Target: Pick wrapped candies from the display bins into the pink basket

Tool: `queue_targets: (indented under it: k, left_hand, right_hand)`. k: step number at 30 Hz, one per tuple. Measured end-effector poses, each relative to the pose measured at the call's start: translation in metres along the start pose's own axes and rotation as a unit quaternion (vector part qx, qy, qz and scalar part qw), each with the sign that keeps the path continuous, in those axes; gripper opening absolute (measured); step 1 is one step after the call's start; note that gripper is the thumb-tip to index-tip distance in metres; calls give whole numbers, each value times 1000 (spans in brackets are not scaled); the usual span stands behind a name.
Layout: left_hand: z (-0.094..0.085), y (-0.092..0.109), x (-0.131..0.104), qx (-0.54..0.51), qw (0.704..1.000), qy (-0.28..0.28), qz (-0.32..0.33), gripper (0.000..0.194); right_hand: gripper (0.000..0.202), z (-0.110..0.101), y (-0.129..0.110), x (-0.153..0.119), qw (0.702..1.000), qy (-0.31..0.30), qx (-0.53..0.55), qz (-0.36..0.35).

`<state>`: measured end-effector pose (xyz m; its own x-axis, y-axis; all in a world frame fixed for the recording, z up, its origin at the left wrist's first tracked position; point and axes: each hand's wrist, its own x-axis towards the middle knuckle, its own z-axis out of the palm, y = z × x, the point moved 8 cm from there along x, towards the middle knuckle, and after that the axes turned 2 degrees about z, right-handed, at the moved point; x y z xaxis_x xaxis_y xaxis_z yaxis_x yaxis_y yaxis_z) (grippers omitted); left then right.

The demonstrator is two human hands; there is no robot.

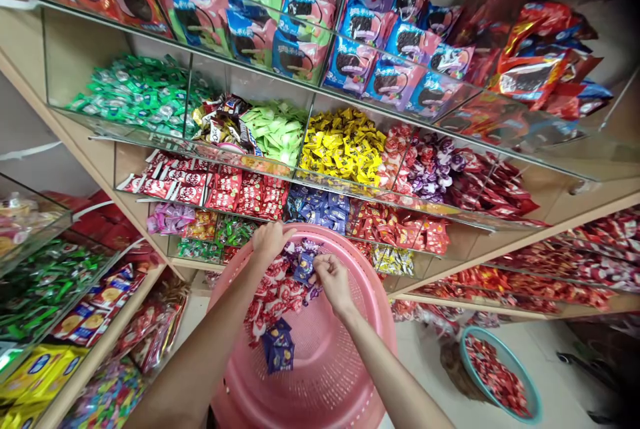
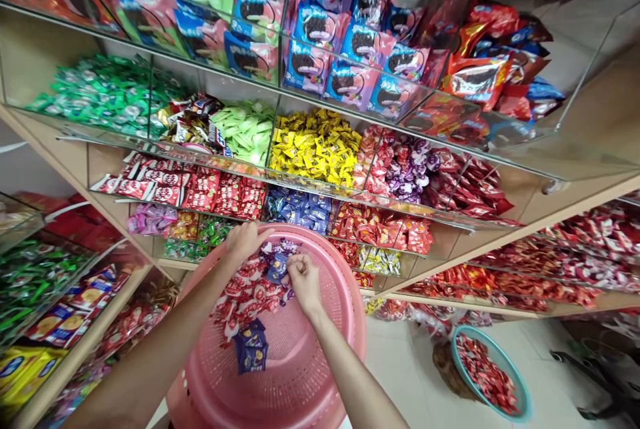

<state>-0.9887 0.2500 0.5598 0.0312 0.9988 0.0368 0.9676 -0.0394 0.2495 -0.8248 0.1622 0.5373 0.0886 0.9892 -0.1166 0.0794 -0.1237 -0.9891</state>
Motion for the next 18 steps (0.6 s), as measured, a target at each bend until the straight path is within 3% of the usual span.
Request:
queue_targets:
  k: [6,11,14,18]
  left_hand:
    - [1,0,0,-7,1000,-20,-7,63]
    - [0,-1,0,-2,1000,-18,-5,64]
    - [2,-1,0,1,1000,-19,-3,62]
    - [1,-1,0,8,1000,-6,-2,63]
  right_hand:
    - [10,-3,38,-8,986,-122,-87,68]
    - [8,6,87,-31,947,-251,-151,132]
    - [10,15,105,-37,937,-264,-188,132]
    - [11,25,112,-36,939,-242,-220,106]
